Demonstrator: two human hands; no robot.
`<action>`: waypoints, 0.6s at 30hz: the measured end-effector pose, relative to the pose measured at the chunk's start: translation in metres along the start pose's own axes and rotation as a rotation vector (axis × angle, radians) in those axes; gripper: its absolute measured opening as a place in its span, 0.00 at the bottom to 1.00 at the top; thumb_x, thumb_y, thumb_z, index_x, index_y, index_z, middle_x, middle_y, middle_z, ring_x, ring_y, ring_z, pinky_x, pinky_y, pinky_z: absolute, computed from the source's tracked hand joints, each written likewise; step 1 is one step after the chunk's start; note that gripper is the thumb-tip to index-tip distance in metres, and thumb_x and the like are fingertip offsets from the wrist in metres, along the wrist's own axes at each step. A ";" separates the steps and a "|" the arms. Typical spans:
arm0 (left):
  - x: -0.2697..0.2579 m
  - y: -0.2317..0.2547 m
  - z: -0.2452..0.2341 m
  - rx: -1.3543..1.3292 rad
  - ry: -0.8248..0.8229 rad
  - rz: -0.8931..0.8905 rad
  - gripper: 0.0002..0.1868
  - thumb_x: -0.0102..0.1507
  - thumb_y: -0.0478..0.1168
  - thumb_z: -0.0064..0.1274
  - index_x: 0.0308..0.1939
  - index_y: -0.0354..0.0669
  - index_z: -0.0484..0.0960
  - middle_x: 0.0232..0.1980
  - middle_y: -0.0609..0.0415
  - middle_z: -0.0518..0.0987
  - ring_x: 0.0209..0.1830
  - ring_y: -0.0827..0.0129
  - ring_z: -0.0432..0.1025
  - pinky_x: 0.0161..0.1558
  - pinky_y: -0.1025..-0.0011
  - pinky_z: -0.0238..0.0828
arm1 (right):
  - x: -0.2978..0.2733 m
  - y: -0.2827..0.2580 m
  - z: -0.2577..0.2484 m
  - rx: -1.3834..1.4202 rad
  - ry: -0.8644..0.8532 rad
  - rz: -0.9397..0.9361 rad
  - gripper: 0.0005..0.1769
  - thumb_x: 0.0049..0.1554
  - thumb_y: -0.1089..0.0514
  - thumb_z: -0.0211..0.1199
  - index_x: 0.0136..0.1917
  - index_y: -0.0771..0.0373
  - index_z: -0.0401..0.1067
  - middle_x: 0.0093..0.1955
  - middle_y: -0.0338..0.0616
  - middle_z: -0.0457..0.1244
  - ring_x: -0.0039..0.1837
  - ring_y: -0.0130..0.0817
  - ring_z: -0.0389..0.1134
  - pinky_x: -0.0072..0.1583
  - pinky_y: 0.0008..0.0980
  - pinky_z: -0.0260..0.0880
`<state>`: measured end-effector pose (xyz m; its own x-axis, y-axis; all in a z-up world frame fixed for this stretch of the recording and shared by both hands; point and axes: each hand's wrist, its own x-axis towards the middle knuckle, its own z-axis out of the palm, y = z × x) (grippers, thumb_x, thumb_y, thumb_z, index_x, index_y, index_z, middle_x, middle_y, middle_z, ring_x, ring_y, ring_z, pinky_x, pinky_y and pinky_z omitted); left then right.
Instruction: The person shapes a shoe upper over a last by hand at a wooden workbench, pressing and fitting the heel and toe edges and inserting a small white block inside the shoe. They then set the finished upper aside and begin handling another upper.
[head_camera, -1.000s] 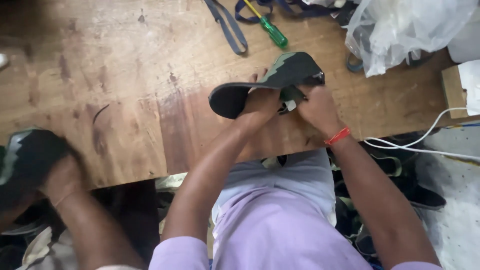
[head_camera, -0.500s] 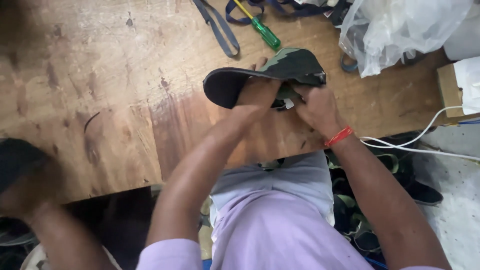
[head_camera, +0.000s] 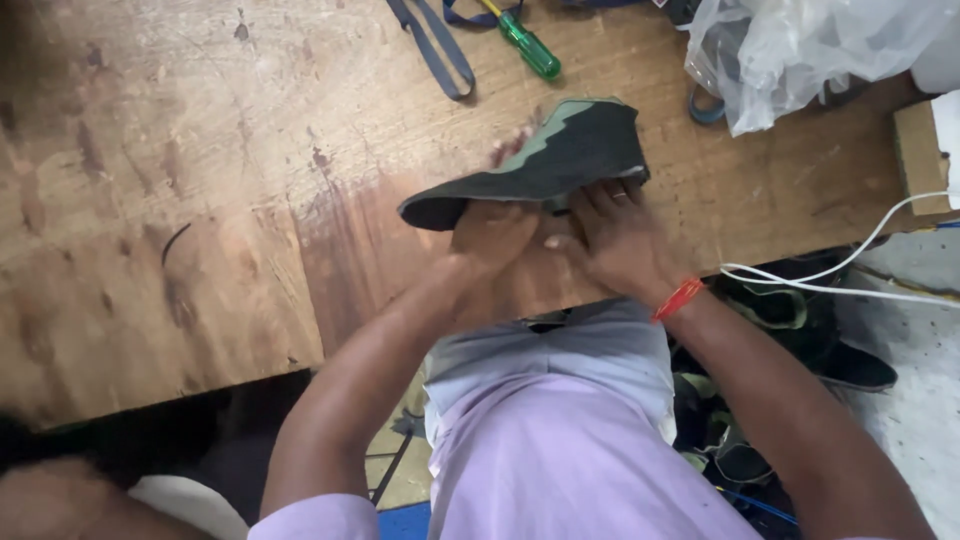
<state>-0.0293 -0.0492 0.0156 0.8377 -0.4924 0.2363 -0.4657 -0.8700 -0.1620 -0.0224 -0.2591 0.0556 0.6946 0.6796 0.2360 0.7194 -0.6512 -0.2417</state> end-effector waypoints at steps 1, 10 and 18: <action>0.002 0.000 -0.002 -0.121 0.024 -0.075 0.33 0.66 0.39 0.39 0.74 0.25 0.62 0.78 0.29 0.58 0.80 0.40 0.53 0.79 0.48 0.45 | -0.002 -0.003 0.004 0.065 0.002 0.047 0.38 0.62 0.35 0.57 0.65 0.73 0.72 0.64 0.62 0.65 0.69 0.60 0.62 0.74 0.55 0.57; 0.016 -0.005 -0.002 -0.058 -0.142 -0.077 0.31 0.65 0.40 0.40 0.69 0.19 0.66 0.72 0.21 0.62 0.75 0.33 0.57 0.76 0.46 0.47 | 0.010 -0.005 0.015 -0.038 -0.067 0.067 0.51 0.61 0.27 0.53 0.76 0.75 0.61 0.78 0.66 0.55 0.82 0.59 0.51 0.82 0.53 0.41; 0.016 -0.001 0.020 0.010 -0.024 -0.083 0.26 0.69 0.38 0.40 0.65 0.19 0.70 0.69 0.20 0.68 0.73 0.34 0.62 0.76 0.44 0.50 | 0.009 0.024 0.001 -0.031 -0.093 -0.190 0.52 0.58 0.27 0.52 0.76 0.74 0.60 0.78 0.63 0.55 0.80 0.55 0.50 0.78 0.49 0.43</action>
<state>-0.0097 -0.0557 0.0003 0.8801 -0.4177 0.2259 -0.3914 -0.9074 -0.1529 0.0010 -0.2682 0.0515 0.5437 0.8182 0.1867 0.8381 -0.5178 -0.1714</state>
